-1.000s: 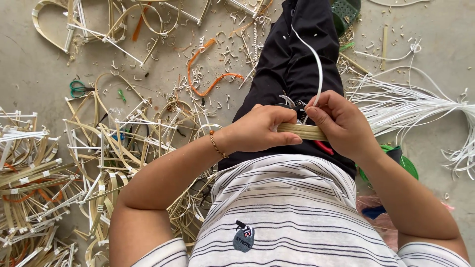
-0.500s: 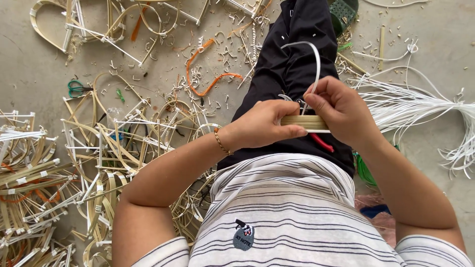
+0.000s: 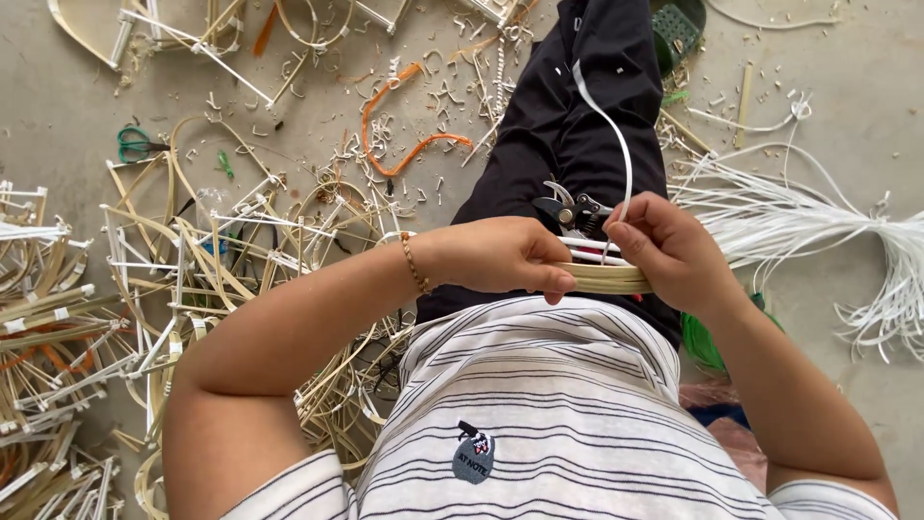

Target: Manually assemble and tie small wooden or bamboo strips into curved frames using thin cord or plastic ties.

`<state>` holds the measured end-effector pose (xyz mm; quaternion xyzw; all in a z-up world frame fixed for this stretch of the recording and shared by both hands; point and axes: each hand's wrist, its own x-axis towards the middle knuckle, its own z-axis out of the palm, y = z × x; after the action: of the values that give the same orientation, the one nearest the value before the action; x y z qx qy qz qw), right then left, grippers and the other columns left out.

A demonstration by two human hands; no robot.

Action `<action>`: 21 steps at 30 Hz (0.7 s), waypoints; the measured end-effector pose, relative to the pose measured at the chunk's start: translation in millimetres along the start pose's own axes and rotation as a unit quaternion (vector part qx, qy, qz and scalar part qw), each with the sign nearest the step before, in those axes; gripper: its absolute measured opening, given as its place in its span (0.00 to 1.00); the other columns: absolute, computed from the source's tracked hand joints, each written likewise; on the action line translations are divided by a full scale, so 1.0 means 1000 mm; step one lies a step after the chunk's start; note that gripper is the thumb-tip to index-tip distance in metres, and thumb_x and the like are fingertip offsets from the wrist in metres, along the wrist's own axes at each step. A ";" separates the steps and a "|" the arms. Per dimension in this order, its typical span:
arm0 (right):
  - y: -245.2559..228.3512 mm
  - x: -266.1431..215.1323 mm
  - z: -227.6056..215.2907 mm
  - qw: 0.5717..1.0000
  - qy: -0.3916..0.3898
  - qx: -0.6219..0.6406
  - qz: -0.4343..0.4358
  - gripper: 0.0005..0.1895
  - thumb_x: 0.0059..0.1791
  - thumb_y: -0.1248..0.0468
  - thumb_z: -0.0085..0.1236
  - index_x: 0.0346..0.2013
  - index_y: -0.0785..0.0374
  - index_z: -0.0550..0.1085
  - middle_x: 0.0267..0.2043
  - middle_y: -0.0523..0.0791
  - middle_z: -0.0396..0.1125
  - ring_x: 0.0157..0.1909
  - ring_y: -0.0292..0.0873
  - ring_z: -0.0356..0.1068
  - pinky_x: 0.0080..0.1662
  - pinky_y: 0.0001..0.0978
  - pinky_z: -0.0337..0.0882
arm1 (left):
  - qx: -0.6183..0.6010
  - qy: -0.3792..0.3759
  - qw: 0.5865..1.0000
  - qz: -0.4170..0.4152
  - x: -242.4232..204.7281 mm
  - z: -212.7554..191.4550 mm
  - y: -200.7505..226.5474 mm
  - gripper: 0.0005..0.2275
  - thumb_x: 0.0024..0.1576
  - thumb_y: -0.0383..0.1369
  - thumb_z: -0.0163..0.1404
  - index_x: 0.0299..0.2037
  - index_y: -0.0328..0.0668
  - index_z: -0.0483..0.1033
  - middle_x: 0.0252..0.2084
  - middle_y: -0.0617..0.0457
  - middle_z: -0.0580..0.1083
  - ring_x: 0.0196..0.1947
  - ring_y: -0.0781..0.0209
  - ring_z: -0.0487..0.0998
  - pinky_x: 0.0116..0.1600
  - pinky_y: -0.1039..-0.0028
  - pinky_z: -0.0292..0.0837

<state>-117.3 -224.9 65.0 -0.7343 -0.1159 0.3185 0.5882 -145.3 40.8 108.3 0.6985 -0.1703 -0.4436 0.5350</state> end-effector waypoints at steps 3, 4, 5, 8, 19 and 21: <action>-0.004 -0.001 0.002 0.998 -0.005 0.052 0.023 0.06 0.57 0.64 0.52 0.44 0.63 0.71 0.25 0.34 0.58 0.25 0.26 0.52 0.27 0.20 0.55 | 0.030 0.039 0.999 0.005 -0.003 0.007 0.006 0.14 0.60 0.44 0.51 0.34 0.44 0.83 0.28 0.57 0.76 0.31 0.68 0.76 0.39 0.73 0.71; -0.008 0.001 0.001 0.998 0.006 0.055 0.017 0.05 0.57 0.63 0.52 0.44 0.63 0.71 0.25 0.34 0.57 0.25 0.26 0.52 0.27 0.20 0.55 | 0.049 0.074 0.996 0.002 -0.004 0.009 0.010 0.14 0.59 0.44 0.52 0.33 0.43 0.82 0.28 0.57 0.76 0.30 0.67 0.76 0.39 0.72 0.71; -0.007 0.001 0.002 0.998 0.009 0.055 0.017 0.05 0.57 0.63 0.52 0.44 0.63 0.71 0.25 0.34 0.57 0.25 0.26 0.52 0.27 0.20 0.55 | 0.050 0.072 0.996 0.003 -0.002 0.007 0.008 0.14 0.59 0.44 0.52 0.33 0.43 0.82 0.28 0.57 0.76 0.30 0.67 0.76 0.39 0.72 0.71; -0.005 0.006 0.004 1.000 0.025 -0.005 0.011 0.06 0.57 0.62 0.52 0.44 0.62 0.71 0.24 0.34 0.57 0.26 0.26 0.53 0.29 0.20 0.55 | 0.042 0.043 0.998 -0.010 0.004 0.001 0.000 0.16 0.62 0.46 0.48 0.31 0.44 0.81 0.25 0.57 0.74 0.29 0.67 0.74 0.37 0.71 0.69; -0.015 0.002 0.018 0.998 0.053 -0.004 0.017 0.06 0.58 0.61 0.51 0.43 0.61 0.70 0.24 0.35 0.58 0.25 0.26 0.52 0.28 0.21 0.54 | 0.050 0.016 0.998 0.037 -0.003 -0.016 -0.004 0.17 0.59 0.50 0.51 0.36 0.45 0.80 0.23 0.60 0.73 0.26 0.73 0.72 0.32 0.76 0.68; -0.013 0.003 0.018 0.998 0.054 0.009 0.004 0.06 0.58 0.61 0.50 0.43 0.61 0.69 0.25 0.34 0.58 0.25 0.26 0.52 0.28 0.21 0.54 | 0.010 0.007 1.000 0.024 0.001 -0.015 -0.012 0.18 0.62 0.50 0.47 0.34 0.45 0.81 0.23 0.61 0.71 0.26 0.72 0.70 0.32 0.76 0.66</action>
<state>-123.4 -206.1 74.2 -0.7457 -0.0779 0.2815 0.5988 -136.0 53.6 98.0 0.7027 -0.1878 -0.4244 0.5393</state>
